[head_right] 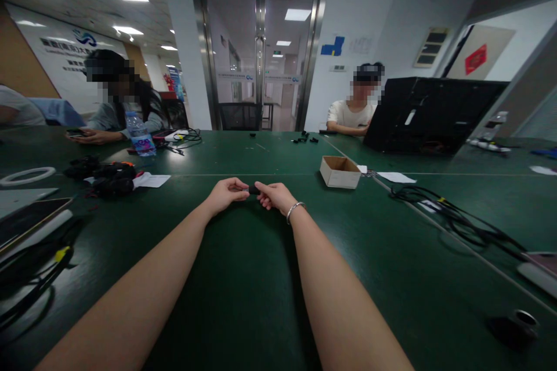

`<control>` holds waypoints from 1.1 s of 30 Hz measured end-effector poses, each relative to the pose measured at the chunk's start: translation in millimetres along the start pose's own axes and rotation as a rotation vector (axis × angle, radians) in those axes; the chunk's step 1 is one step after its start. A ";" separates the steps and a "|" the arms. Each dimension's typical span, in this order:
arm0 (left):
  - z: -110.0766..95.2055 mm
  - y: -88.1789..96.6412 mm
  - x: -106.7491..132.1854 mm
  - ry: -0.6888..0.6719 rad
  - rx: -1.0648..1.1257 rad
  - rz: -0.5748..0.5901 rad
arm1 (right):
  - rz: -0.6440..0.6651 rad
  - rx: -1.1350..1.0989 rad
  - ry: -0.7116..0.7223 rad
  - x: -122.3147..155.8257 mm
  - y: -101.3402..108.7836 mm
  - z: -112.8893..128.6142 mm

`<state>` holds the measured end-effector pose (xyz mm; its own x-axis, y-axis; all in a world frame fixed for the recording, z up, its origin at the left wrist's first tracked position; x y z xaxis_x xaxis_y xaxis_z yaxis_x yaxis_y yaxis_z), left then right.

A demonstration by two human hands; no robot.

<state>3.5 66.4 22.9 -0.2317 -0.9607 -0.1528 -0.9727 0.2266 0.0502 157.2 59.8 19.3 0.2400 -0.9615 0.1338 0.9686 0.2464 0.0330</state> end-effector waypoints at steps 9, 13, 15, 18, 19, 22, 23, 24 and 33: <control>-2.2 0.5 -1.3 -0.031 -0.005 -0.033 | -0.009 -0.061 -0.030 7.6 -4.9 6.8; -1.4 -1.9 -1.1 -0.029 -0.044 -0.014 | 0.036 -0.091 0.012 10.5 -4.5 8.4; -0.8 -3.0 -1.0 -0.028 -0.073 -0.005 | 0.027 -0.076 -0.006 9.1 -2.9 5.4; -0.8 -3.9 -1.5 -0.049 -0.105 0.002 | 0.013 -0.017 -0.047 5.7 -1.4 0.8; -0.9 -4.1 -1.7 -0.058 -0.112 0.003 | 0.003 0.006 -0.054 4.7 -0.8 0.1; -1.1 -3.9 -2.2 -0.066 -0.105 0.001 | -0.024 0.068 -0.052 2.0 0.2 -0.1; -1.2 -3.7 -2.2 -0.064 -0.097 0.000 | -0.031 0.085 -0.046 1.4 0.2 0.3; -1.5 -3.6 -2.0 -0.062 -0.089 -0.001 | -0.036 0.100 -0.042 0.9 0.1 0.6; -3.1 0.0 -0.6 -0.051 0.022 -0.034 | 0.079 -0.071 0.031 12.1 -6.4 10.7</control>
Point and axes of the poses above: each hand's wrist, its own x-axis away from the middle knuckle, its own y-axis out of the back of the hand, z = x × y, the point moved 7 cm from there along -x, towards the middle knuckle, and after that the axes turned 4 degrees about -x, right-handed, at the moved point
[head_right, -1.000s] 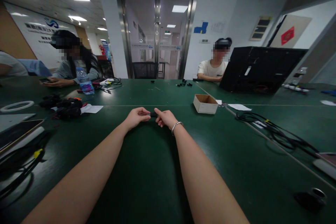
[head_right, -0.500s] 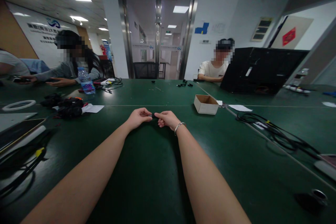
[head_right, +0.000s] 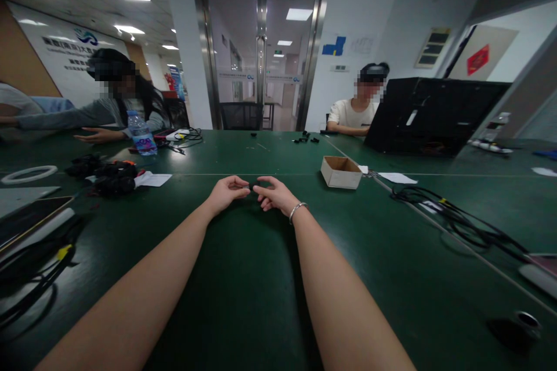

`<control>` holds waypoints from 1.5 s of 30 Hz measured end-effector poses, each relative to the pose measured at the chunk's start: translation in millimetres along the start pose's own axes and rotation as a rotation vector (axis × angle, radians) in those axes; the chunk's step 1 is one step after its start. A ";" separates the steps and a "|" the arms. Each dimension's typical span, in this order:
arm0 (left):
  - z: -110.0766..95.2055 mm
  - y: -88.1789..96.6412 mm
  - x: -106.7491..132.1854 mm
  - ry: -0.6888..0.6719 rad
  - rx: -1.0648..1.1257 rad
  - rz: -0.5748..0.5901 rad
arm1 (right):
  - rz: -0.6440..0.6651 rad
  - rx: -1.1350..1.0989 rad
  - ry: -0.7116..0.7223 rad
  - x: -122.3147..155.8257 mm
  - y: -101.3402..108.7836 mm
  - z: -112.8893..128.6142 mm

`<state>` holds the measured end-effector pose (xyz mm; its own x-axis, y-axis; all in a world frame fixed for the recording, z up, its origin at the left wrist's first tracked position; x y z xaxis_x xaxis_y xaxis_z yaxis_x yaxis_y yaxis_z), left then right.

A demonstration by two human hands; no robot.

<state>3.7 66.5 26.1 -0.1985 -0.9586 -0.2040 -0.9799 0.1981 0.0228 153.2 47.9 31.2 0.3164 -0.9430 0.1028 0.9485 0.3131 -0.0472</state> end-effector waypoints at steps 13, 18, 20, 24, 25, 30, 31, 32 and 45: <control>-10.1 -10.9 -0.3 -0.129 -0.160 0.037 | -0.093 0.074 -0.046 -4.5 10.1 -6.9; -11.9 -5.9 -1.0 -0.129 -0.151 0.017 | -0.085 0.106 -0.049 -3.2 7.3 -4.5; -10.8 -2.3 -1.3 -0.117 -0.130 0.006 | -0.029 0.047 -0.003 -1.4 3.8 -0.7; -7.4 -0.9 -0.5 -0.089 -0.143 0.019 | 0.059 0.027 0.051 0.5 1.4 1.5; -7.5 -2.0 -0.1 -0.088 -0.154 0.027 | 0.060 0.035 0.040 0.0 2.1 0.0; -13.9 -9.6 1.7 -0.118 -0.178 0.051 | -0.028 0.087 -0.038 -2.4 7.4 -5.3; -15.3 -10.5 1.8 -0.127 -0.180 0.050 | -0.037 0.104 -0.045 -2.3 7.2 -4.9; -16.4 -11.0 1.8 -0.133 -0.185 0.046 | -0.042 0.121 -0.049 -2.2 6.5 -4.2; -13.2 -0.4 0.2 -0.115 -0.183 -0.022 | 0.011 -0.004 0.042 -0.3 4.7 -0.5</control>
Point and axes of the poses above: each hand's wrist, its own x-axis away from the middle knuckle, its own y-axis out of the back of the hand, z = x × y, the point moved 7 cm from there along -x, towards the middle knuckle, and after that the axes turned 4 degrees about -x, right-handed, at the moved point
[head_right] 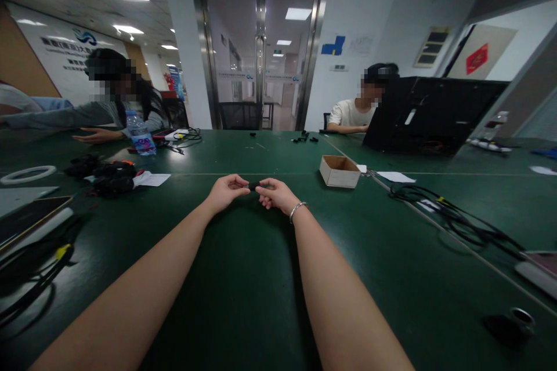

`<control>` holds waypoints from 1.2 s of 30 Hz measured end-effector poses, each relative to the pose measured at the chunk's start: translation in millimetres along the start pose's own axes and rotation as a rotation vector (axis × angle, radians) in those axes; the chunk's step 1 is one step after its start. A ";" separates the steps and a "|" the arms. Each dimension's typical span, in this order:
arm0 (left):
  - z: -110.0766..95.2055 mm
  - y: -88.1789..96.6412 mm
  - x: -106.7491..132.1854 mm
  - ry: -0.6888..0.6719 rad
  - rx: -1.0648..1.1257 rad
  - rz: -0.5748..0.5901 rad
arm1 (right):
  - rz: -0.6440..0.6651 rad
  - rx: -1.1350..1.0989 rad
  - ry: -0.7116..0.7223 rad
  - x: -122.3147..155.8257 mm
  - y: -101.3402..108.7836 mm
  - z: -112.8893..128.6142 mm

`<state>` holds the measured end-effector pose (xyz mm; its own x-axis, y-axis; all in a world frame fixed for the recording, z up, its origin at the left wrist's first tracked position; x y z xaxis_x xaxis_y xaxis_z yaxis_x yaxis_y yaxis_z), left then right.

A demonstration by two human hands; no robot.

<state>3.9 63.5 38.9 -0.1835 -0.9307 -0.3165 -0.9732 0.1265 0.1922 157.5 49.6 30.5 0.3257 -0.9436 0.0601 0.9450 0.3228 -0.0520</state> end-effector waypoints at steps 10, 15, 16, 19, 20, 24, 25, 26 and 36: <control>-5.5 -7.9 -0.5 -0.082 -0.070 0.029 | -0.089 0.122 -0.104 -4.5 5.3 -5.9; -6.1 -1.0 -2.6 -0.077 -0.020 -0.013 | -0.037 0.053 -0.064 -1.6 -0.5 -1.5; -4.8 0.8 -3.2 -0.069 -0.004 -0.025 | -0.011 0.015 -0.039 -0.6 -2.0 0.2; 1.3 2.5 -4.7 -0.046 0.010 -0.026 | 0.040 -0.052 0.015 1.9 -3.2 3.0; 3.2 1.5 -4.8 -0.042 0.004 -0.013 | 0.043 -0.060 0.021 2.2 -2.4 2.7; 5.5 -5.8 -3.7 -0.039 -0.036 0.030 | 0.020 -0.076 -0.011 0.9 1.8 -2.2; 4.3 -7.7 -3.2 -0.044 -0.045 0.033 | 0.004 -0.072 -0.022 0.3 3.0 -3.2; 2.6 -9.4 -2.7 -0.049 -0.051 0.033 | -0.014 -0.062 -0.031 -0.2 4.1 -3.9; 2.9 -7.3 -1.1 0.019 0.097 0.018 | -0.066 0.048 -0.050 -1.0 0.8 -1.1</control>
Point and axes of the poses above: each hand's wrist, its own x-axis away from the middle knuckle, its own y-axis out of the back of the hand, z = x × y, the point moved 7 cm from there along -x, towards the middle knuckle, and after that the axes turned 4 degrees about -x, right-handed, at the moved point
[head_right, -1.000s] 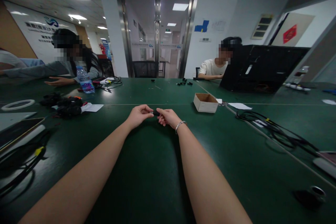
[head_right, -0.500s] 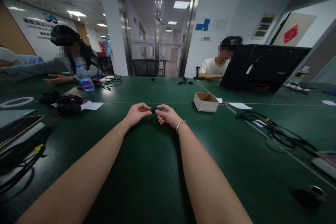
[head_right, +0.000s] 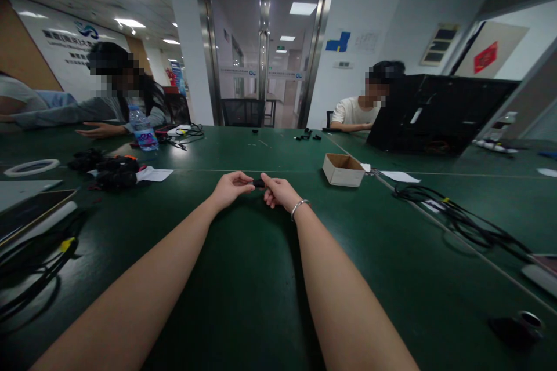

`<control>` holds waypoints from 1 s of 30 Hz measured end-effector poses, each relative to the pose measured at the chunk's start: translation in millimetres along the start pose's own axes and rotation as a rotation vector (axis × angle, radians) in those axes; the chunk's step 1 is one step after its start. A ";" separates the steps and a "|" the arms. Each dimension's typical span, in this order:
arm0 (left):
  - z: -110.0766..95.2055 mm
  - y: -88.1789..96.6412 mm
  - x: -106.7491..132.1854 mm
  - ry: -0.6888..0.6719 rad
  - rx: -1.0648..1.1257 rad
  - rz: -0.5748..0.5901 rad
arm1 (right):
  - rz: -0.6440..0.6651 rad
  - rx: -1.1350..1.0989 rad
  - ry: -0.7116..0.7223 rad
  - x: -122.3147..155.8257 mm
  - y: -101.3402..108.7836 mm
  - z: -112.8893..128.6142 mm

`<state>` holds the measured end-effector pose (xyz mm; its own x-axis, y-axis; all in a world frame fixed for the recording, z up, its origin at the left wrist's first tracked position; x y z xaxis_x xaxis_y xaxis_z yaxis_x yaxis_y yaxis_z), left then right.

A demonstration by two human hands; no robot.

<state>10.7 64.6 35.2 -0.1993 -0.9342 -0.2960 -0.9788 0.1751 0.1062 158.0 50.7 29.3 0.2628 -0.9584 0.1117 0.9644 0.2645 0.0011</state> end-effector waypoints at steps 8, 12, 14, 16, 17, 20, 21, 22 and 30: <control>-0.2 -4.3 1.7 -0.004 -0.047 0.016 | 0.032 -0.044 0.005 0.7 1.7 -1.3; -6.1 -8.2 1.1 -0.049 -0.082 0.018 | -0.051 0.009 -0.026 -0.1 5.8 -2.0; -7.8 -8.1 0.6 -0.058 -0.084 0.014 | -0.081 0.078 -0.048 0.6 6.1 -0.9; -9.0 -7.4 0.2 -0.065 -0.078 0.009 | -0.099 0.137 -0.061 1.3 5.9 0.8; -9.1 -7.0 0.1 -0.065 -0.074 0.008 | -0.102 0.153 -0.062 1.5 5.6 1.7; -8.0 -6.2 0.3 -0.053 -0.065 0.009 | -0.101 0.170 -0.062 1.4 4.9 2.9; -7.4 -5.9 0.5 -0.049 -0.064 0.010 | -0.099 0.174 -0.060 1.1 4.7 2.9; -6.8 -5.6 0.8 -0.047 -0.063 0.011 | -0.096 0.179 -0.058 0.7 4.6 2.7; 2.6 -2.5 2.1 0.008 -0.031 0.000 | -0.011 0.111 -0.006 -2.6 0.6 -2.3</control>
<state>12.6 62.9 31.8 -0.1986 -0.9368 -0.2882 -0.9768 0.1653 0.1359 157.9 53.1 26.7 0.2513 -0.9608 0.1168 0.9579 0.2642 0.1123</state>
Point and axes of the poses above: each hand's wrist, its own x-axis away from the middle knuckle, its own y-axis out of the back of the hand, z = x × y, the point moved 7 cm from there along -x, towards the middle knuckle, and after that the axes turned 4 degrees about -x, right-handed, at the moved point
